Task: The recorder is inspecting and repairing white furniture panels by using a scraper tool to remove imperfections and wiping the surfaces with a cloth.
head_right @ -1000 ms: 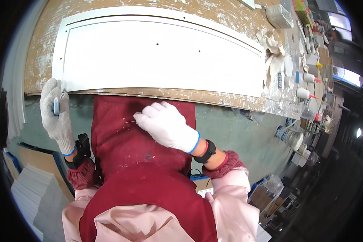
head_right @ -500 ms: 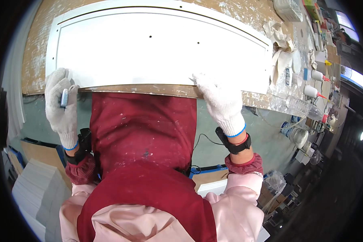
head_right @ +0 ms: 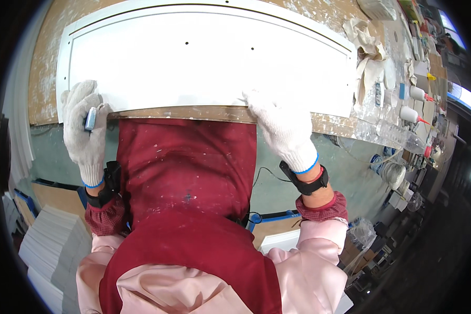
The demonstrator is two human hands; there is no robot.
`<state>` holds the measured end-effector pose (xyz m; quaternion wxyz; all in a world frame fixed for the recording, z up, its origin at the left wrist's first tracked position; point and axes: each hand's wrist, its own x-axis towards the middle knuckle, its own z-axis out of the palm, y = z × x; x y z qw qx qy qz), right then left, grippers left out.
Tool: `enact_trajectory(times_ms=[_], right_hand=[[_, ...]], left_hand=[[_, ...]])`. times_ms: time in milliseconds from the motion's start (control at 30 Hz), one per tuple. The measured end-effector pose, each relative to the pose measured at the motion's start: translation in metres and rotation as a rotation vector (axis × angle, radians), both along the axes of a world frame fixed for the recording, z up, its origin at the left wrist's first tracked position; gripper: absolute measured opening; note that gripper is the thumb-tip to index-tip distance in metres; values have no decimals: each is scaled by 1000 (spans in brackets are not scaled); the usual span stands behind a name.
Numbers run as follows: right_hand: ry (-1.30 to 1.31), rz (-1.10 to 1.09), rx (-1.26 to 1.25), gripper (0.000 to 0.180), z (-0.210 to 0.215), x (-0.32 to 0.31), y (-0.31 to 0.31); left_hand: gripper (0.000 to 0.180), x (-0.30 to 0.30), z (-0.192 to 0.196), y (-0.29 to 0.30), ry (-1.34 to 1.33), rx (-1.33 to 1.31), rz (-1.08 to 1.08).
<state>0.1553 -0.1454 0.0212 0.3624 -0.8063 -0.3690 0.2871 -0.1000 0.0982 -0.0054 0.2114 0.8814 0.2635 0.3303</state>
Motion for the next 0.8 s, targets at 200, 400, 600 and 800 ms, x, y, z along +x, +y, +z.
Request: enact_trajectory(times_ms=[200, 400, 600, 800], right_hand=[[-289, 197, -25, 21, 1, -3, 3], [-482, 233, 51, 24, 2, -3, 4], [-456, 354, 38, 31, 9, -17, 7], [-125, -42, 238, 29, -11, -14, 8]], left_hand=[[21, -5, -2, 1, -5, 17, 13], [18, 3, 0, 0, -64, 30, -19], [21, -1, -9, -4, -150, -121, 94], [22, -21, -16, -1, -389, -321, 113]])
